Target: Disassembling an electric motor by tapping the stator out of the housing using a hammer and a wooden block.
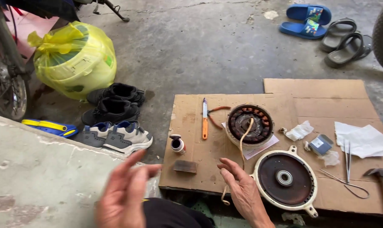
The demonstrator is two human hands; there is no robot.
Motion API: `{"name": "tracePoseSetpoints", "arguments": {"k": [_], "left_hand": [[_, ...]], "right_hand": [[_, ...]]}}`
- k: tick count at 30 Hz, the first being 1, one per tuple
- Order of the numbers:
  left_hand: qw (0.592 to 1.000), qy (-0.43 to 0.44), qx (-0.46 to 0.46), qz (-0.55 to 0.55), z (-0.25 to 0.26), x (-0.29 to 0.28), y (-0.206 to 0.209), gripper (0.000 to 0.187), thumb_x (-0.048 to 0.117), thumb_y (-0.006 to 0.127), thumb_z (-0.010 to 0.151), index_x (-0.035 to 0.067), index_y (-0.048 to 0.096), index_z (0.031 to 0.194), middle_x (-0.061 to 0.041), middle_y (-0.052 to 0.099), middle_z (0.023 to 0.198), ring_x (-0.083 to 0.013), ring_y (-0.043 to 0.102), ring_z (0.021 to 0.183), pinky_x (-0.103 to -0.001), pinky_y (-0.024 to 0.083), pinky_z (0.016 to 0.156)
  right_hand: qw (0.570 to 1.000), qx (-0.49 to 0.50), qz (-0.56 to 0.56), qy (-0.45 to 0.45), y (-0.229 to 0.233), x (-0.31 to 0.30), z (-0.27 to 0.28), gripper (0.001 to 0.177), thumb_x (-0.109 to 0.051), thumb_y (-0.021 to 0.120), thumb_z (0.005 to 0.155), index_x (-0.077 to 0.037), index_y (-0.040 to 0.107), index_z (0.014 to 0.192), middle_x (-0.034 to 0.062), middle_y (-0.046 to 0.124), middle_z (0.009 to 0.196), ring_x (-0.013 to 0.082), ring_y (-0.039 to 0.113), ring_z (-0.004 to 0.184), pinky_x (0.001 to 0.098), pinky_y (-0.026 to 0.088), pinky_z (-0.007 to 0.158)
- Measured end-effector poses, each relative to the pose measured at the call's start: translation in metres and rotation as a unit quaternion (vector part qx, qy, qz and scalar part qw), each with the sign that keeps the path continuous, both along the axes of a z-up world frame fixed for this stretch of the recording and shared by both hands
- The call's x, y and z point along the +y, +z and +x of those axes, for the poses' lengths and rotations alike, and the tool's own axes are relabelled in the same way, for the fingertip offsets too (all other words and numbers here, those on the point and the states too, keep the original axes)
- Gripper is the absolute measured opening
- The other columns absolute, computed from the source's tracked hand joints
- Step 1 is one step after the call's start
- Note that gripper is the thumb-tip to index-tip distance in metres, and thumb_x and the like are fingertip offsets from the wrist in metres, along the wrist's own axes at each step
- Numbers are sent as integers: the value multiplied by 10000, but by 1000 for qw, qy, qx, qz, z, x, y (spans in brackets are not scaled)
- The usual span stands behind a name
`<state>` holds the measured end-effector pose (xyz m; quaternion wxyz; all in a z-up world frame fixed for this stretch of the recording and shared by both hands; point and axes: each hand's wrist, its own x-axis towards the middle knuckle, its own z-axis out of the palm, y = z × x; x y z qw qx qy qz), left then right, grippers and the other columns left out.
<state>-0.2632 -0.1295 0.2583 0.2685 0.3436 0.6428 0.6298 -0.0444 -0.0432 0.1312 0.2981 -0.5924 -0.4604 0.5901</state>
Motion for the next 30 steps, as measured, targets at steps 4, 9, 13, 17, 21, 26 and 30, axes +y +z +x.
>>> {"name": "tracePoseSetpoints", "arguments": {"k": [4,9,13,17,21,26,30], "left_hand": [[996,-88,0,12,-76,-8,-89,545,-59,548,990,-137,564,1529,-297,845,1169,-318,825,1014,-411,648,978],[986,-47,-152,-58,-100,31,-161,454,-98,467,1092,-166,553,1532,-410,706,1281,-473,696,1106,-570,563,1026],[987,-55,-142,-56,-78,58,-157,437,-79,466,1115,-150,561,1536,-401,712,1275,-445,692,1078,-550,570,980],[980,-86,-78,-164,-9,115,-88,399,45,633,1041,-49,721,1419,-241,844,1185,-302,797,1015,-405,630,934],[904,-207,213,-309,28,212,-168,483,344,714,1002,115,705,1427,-68,828,1284,-196,835,1113,-356,667,955],[868,-138,330,-345,16,312,-307,389,287,699,1018,15,638,1290,-174,704,1195,-338,727,1069,-506,619,943],[829,-151,315,-436,4,343,-349,398,440,784,1034,88,642,1154,-19,611,953,-184,616,750,-381,572,700]], "right_hand": [[991,-25,132,29,-22,-4,-2,515,-196,651,972,-112,725,1474,23,832,1434,149,789,1285,292,600,1082],[996,9,87,-20,-34,-13,9,542,-144,709,959,-152,716,1500,18,879,1342,109,813,1194,263,635,1014],[988,32,47,-142,-54,-4,49,532,-108,736,970,-152,735,1501,53,902,1301,138,827,1140,284,634,1005],[969,21,46,-243,-48,11,72,502,-63,704,976,-59,734,1477,125,903,1261,214,826,1088,333,632,985],[973,22,83,-215,-94,16,82,528,-17,722,951,-22,714,1478,177,913,1219,267,886,993,359,688,903],[984,9,102,-145,-305,12,137,659,-20,833,864,-143,678,1492,196,968,1169,252,942,1086,355,714,960],[991,87,-18,-96,-484,-15,245,635,32,809,913,-65,672,1525,331,978,1155,360,923,1162,444,648,1109]]}}
